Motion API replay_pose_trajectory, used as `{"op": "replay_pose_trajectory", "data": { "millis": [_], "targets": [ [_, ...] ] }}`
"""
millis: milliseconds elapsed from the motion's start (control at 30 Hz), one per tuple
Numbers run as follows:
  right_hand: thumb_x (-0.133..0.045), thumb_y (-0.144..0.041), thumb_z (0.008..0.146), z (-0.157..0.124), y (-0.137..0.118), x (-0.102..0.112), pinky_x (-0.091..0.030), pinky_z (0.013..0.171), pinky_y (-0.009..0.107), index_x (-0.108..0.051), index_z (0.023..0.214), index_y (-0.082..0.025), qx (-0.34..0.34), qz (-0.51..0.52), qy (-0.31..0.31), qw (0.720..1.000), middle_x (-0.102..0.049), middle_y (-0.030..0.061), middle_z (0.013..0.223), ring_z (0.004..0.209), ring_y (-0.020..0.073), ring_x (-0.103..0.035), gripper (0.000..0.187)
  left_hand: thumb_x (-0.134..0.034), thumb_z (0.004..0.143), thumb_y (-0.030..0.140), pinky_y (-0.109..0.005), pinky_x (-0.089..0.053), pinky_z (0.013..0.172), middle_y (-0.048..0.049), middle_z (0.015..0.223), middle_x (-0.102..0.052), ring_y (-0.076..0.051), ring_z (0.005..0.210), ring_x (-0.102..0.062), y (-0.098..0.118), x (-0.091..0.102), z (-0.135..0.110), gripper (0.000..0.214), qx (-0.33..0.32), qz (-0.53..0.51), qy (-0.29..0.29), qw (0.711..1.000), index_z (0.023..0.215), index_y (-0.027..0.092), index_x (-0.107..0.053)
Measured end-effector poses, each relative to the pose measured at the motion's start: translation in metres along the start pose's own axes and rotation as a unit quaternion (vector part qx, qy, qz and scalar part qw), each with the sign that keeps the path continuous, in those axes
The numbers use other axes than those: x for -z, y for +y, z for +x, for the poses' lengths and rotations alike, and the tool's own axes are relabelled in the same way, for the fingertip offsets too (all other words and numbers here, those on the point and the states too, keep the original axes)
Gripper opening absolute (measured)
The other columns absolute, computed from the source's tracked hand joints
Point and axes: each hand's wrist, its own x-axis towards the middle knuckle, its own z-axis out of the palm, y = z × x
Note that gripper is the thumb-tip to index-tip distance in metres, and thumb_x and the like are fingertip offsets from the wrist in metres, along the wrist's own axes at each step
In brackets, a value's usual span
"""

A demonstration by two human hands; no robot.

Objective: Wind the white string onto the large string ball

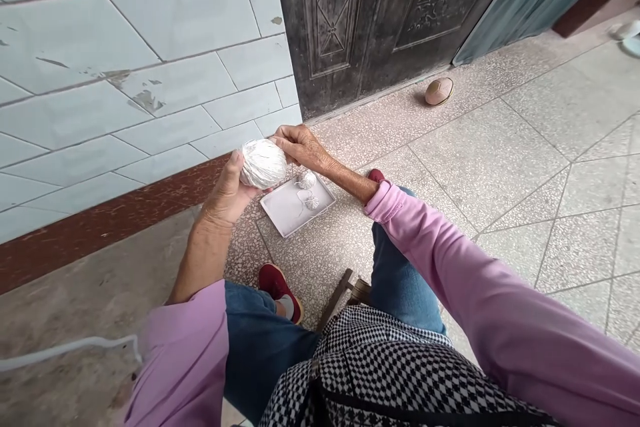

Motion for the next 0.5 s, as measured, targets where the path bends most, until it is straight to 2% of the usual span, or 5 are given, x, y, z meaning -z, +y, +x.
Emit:
{"op": "replay_pose_trajectory", "data": {
  "millis": [100,200,300,400,500],
  "targets": [
    [-0.075,-0.064,0.134,-0.003,0.005,-0.004,-0.031,0.064,0.026,-0.053,0.091,-0.024,0.001,-0.001,-0.015,1.000,-0.046,-0.0045,0.078,0.074,0.0148,-0.042,0.062,-0.101,0.085,0.103,-0.042,-0.071,0.073,-0.0243,0.120,-0.087,-0.047,0.116,-0.089,-0.006,0.014,0.001,0.095,0.035,0.009,-0.029,0.999,0.132,0.022,-0.088],
    [-0.077,-0.066,0.133,-0.004,0.006,-0.007,-0.031,0.064,0.024,-0.049,0.091,-0.025,0.001,0.000,-0.026,1.000,-0.044,-0.0053,0.077,0.072,0.0139,-0.042,0.065,-0.106,0.084,0.089,-0.039,-0.066,0.065,-0.0235,0.113,-0.087,-0.048,0.117,-0.089,-0.008,0.023,0.001,0.080,0.054,0.042,-0.023,0.997,0.123,0.022,-0.089],
    [-0.082,-0.063,0.131,-0.003,0.002,-0.008,-0.032,0.063,0.024,-0.050,0.091,-0.025,-0.012,-0.002,-0.010,1.000,-0.045,-0.0052,0.077,0.074,0.0143,-0.042,0.064,-0.114,0.079,0.072,-0.040,-0.071,0.073,-0.0211,0.119,-0.089,-0.045,0.115,-0.089,-0.004,0.024,0.000,0.074,0.064,0.056,-0.036,0.996,0.127,0.021,-0.090],
    [-0.086,-0.050,0.131,-0.002,-0.005,-0.008,-0.032,0.065,0.026,-0.050,0.088,-0.024,-0.042,-0.012,0.022,0.999,-0.043,-0.0058,0.078,0.077,0.0146,-0.041,0.061,-0.119,0.073,0.058,-0.042,-0.075,0.083,-0.0193,0.128,-0.090,-0.043,0.118,-0.089,0.003,0.019,-0.001,0.077,0.062,0.046,-0.048,0.996,0.135,0.022,-0.091],
    [-0.079,-0.026,0.133,-0.003,-0.008,-0.007,-0.032,0.070,0.029,-0.049,0.085,-0.024,-0.066,-0.025,0.033,0.997,-0.041,-0.0067,0.077,0.079,0.0124,-0.039,0.057,-0.122,0.071,0.057,-0.040,-0.075,0.082,-0.0186,0.125,-0.090,-0.043,0.119,-0.089,0.004,0.013,-0.001,0.078,0.068,0.056,-0.038,0.995,0.134,0.021,-0.091]
  ]
}}
